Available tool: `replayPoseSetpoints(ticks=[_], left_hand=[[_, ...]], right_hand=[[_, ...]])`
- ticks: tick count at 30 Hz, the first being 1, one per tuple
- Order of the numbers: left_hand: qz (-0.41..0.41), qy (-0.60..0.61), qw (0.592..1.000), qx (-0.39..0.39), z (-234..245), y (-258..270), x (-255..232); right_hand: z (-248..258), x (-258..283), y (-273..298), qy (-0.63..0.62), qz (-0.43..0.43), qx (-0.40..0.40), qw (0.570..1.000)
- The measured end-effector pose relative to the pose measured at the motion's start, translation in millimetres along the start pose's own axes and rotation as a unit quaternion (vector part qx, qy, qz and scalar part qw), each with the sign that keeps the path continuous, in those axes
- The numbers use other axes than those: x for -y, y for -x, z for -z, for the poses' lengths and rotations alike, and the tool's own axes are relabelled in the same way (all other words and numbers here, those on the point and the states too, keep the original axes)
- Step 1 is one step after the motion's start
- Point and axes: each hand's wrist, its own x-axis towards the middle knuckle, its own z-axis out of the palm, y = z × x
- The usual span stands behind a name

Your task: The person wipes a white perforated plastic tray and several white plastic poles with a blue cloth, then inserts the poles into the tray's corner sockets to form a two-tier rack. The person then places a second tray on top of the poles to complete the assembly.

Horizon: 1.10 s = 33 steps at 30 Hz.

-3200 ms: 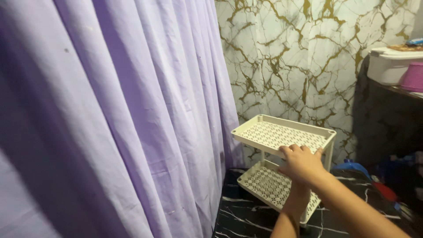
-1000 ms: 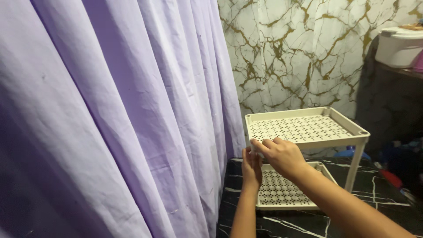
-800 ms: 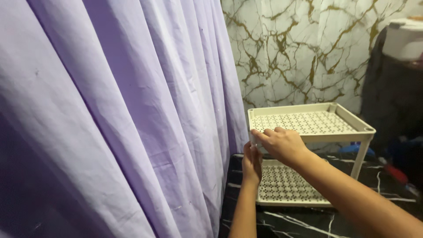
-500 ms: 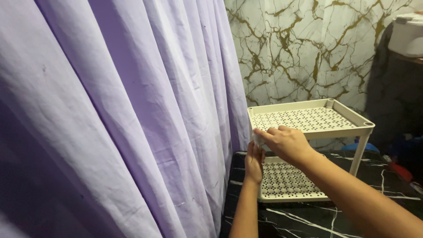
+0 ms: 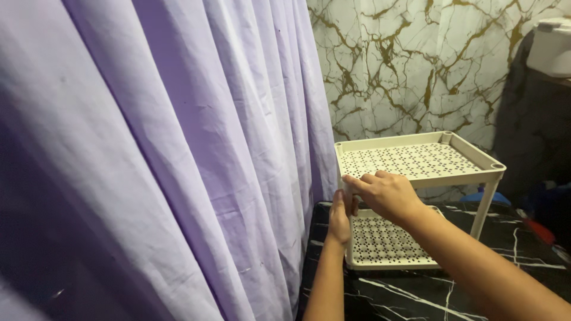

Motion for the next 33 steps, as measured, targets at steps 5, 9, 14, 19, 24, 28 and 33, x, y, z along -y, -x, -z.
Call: replayPoseSetpoints(ticks=[5, 9, 14, 19, 24, 28, 33], left_hand=[[0.005, -0.035, 0.999, -0.035, -3, -5, 5], [0.002, -0.075, 0.995, -0.071, -6, -7, 11], [-0.069, -0.213, 0.974, -0.043, 13, -10, -5], [0.004, -0.255, 0.964, -0.078, 7, -7, -23], [-0.135, -0.488, 0.817, -0.275, -22, -1, -28], [-0.093, -0.464, 0.863, -0.175, -50, 7, -22], [-0.046, -0.396, 0.917, 0.014, -90, 23, -25]], right_hand=[[5, 6, 3, -0.062, -0.020, -0.044, 0.997], [24, -29, 6, -0.207, -0.017, 0.009, 0.978], [35, -126, 38, 0.054, -0.188, 0.256, 0.946], [-6, -191, 89, -0.012, -0.194, 0.147, 0.970], [-16, -185, 93, -0.119, -0.281, 0.144, 0.941], [-4, -130, 64, -0.169, -0.237, 0.134, 0.947], [18, -67, 36, -0.183, -0.280, 0.151, 0.930]])
